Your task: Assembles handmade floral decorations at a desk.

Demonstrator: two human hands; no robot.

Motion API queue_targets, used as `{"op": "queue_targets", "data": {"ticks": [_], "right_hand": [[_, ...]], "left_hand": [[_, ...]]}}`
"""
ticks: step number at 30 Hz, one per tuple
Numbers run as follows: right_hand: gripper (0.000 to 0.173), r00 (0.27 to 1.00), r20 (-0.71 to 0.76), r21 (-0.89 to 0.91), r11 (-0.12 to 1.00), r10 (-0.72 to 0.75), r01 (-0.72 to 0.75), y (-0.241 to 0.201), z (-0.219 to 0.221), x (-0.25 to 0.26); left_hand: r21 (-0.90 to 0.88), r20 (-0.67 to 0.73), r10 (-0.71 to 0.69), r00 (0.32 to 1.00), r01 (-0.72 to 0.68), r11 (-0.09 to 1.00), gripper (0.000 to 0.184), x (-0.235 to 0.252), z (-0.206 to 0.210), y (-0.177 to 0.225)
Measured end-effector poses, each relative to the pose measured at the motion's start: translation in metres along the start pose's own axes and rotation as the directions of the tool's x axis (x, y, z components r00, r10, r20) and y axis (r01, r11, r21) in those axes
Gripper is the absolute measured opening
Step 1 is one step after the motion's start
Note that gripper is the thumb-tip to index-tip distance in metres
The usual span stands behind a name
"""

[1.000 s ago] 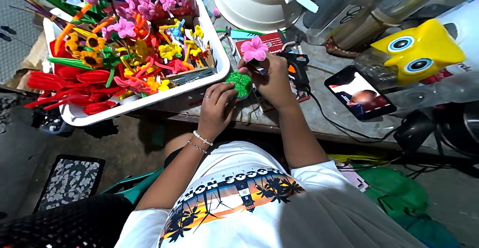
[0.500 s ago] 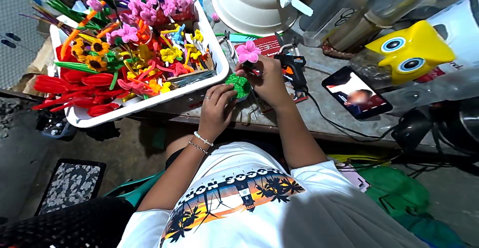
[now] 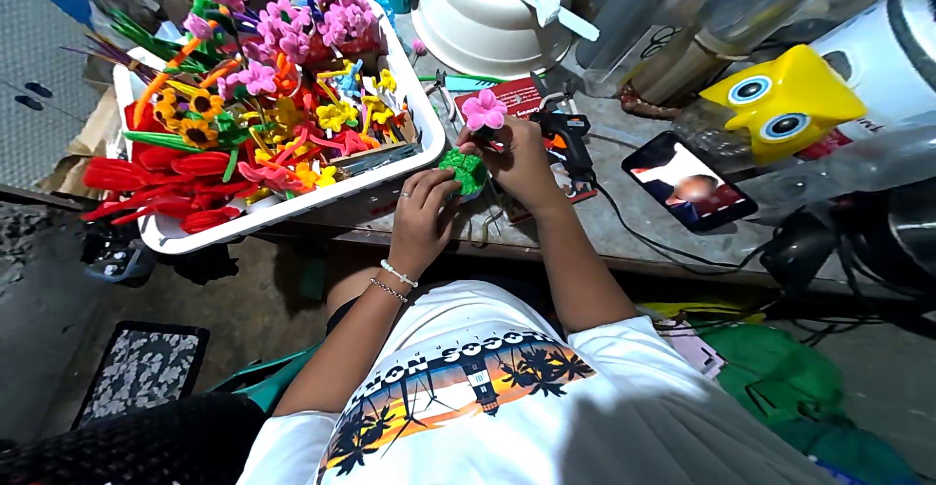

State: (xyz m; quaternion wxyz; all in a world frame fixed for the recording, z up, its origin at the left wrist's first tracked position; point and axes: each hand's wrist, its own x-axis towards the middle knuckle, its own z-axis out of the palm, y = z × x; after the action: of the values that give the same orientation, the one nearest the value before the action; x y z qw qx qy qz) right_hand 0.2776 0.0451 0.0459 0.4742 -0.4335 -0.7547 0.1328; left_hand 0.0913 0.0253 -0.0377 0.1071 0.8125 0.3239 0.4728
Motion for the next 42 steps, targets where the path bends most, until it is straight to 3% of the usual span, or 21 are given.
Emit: {"op": "queue_targets", "data": {"ticks": [11, 15, 20, 25, 30, 35, 42], "right_hand": [[0.013, 1.0, 0.019, 0.063, 0.998, -0.023, 0.022, 0.001, -0.002, 0.0], [0.023, 0.999, 0.033, 0.014, 1.0, -0.015, 0.014, -0.007, -0.008, -0.002], [0.04, 0.994, -0.098, 0.083, 0.995, -0.047, 0.055, -0.022, -0.015, -0.004], [0.056, 0.989, -0.137, 0.123, 0.992, 0.051, -0.034, -0.05, -0.022, -0.007], [0.036, 0.975, -0.214, 0.273, 0.962, 0.064, -0.004, -0.049, -0.016, 0.001], [0.03, 0.966, -0.123, 0.445, 0.882, 0.229, -0.152, -0.058, -0.018, 0.007], [0.03, 0.974, -0.124, 0.409, 0.904, 0.192, -0.126, -0.055, -0.016, 0.006]], "left_hand": [[0.01, -0.006, 0.017, 1.0, -0.017, 1.0, 0.023, 0.0, 0.001, -0.001], [0.013, -0.009, 0.018, 1.0, -0.017, 1.0, 0.023, -0.001, 0.001, -0.002], [0.031, -0.014, 0.015, 1.0, -0.015, 0.999, 0.023, -0.002, 0.002, -0.001], [0.027, -0.085, 0.03, 0.996, -0.027, 0.999, 0.026, 0.008, -0.002, 0.01], [-0.082, -0.11, 0.031, 0.993, -0.04, 0.996, 0.022, 0.028, -0.004, 0.017], [-0.154, -0.097, -0.029, 0.995, 0.013, 0.988, 0.037, 0.04, 0.001, 0.021], [-0.179, -0.107, -0.06, 0.992, 0.04, 0.983, 0.035, 0.051, 0.0, 0.02]]}}
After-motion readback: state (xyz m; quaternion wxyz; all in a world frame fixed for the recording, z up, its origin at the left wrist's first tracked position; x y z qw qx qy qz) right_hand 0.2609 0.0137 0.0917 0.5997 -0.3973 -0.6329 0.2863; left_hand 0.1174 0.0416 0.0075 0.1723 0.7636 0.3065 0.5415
